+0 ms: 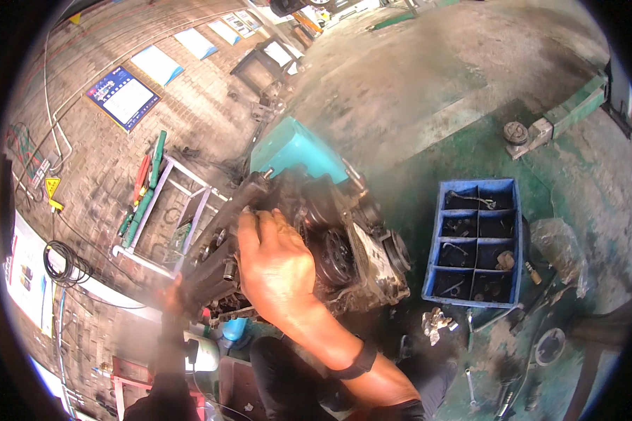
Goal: The person lifts a metal engine valve cover and places it on top of an engine block. They then insert several small metal rings into the circular openings on the cover and press them into place.
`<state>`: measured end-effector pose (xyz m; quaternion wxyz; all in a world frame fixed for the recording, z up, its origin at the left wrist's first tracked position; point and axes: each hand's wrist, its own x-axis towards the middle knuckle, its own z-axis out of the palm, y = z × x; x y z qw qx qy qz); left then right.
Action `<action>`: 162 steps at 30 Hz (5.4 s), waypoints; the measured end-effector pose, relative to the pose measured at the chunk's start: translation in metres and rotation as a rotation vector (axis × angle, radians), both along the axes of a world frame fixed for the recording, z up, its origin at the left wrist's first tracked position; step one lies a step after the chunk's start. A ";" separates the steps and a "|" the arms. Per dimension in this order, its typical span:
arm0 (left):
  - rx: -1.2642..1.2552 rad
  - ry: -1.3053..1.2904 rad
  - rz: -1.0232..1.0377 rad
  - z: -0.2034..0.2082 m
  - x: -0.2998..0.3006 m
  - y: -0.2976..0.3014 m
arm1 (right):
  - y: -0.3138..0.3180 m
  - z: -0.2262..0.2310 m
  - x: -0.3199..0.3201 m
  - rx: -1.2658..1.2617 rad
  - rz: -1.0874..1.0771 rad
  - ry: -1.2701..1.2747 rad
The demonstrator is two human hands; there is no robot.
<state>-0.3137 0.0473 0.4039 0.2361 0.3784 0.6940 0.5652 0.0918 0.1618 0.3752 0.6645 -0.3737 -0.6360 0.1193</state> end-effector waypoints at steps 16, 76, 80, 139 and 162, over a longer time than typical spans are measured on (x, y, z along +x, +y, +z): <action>-0.053 -0.004 -0.066 0.001 -0.004 -0.003 | -0.001 0.002 0.006 -0.009 0.050 0.018; -0.003 -0.257 0.062 -0.014 -0.012 0.002 | -0.006 -0.023 0.041 -0.004 0.028 -0.130; -0.065 -0.174 0.110 -0.015 -0.008 0.001 | -0.020 -0.031 0.050 -0.048 0.157 -0.201; -0.329 -0.952 0.353 0.021 -0.026 0.055 | 0.012 0.092 0.026 -1.464 0.140 -0.339; -0.302 -0.902 0.510 0.052 -0.006 0.089 | 0.017 0.102 0.038 -1.385 0.070 -0.251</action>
